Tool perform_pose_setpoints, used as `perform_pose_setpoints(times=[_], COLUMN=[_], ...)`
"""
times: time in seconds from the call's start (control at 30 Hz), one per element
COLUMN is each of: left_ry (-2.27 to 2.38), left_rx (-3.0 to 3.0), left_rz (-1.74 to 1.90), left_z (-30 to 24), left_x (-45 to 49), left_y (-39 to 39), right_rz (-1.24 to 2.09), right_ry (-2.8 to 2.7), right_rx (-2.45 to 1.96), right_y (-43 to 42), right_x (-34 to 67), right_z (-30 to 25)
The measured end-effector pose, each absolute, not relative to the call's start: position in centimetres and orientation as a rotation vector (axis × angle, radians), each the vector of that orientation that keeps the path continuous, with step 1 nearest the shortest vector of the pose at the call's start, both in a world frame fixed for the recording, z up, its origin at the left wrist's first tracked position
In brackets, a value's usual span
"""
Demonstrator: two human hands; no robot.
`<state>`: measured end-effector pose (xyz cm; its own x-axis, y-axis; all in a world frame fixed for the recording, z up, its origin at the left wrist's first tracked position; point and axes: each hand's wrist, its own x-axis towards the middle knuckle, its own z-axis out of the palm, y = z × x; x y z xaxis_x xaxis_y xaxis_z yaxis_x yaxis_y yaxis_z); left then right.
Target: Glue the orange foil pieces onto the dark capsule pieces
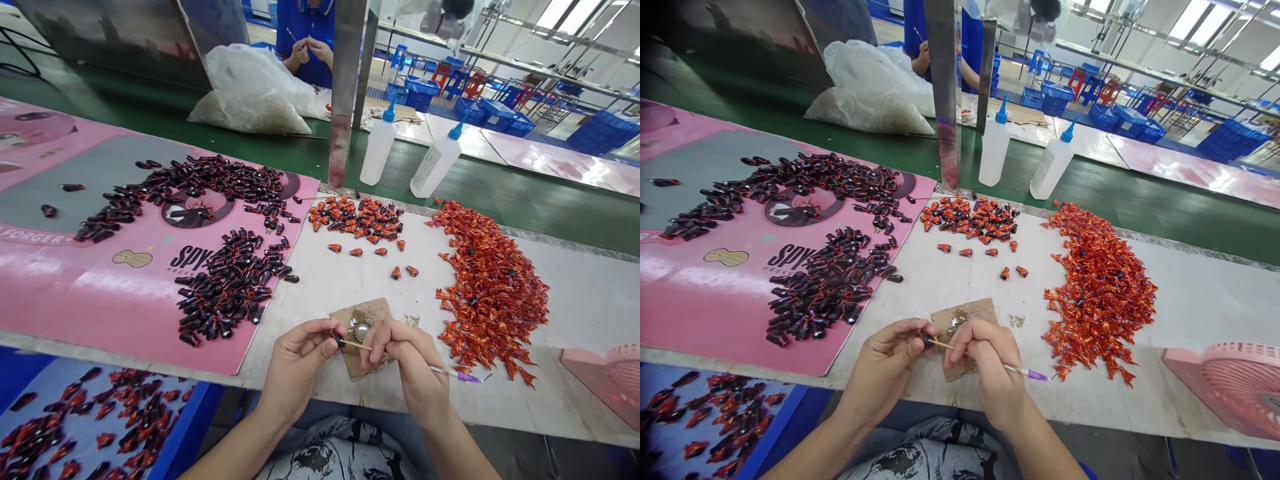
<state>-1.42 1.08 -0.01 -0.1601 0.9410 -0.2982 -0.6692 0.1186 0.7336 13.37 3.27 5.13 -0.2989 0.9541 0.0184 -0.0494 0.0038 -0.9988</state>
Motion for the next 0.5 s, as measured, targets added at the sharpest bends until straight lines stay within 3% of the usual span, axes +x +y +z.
perform_pose_setpoints(times=[0.33, 0.5], left_ry=[0.947, 0.947], left_rx=[0.402, 0.401], left_rz=[1.459, 1.453], left_z=[0.06, 0.23], left_x=[-1.36, -1.24], left_y=[0.91, 0.93], right_rz=[1.303, 1.03], right_ry=[-1.66, -1.799], right_rx=[-1.129, -1.096], right_y=[3.26, 3.29], right_x=[12.97, 13.22], right_z=[5.31, 5.21])
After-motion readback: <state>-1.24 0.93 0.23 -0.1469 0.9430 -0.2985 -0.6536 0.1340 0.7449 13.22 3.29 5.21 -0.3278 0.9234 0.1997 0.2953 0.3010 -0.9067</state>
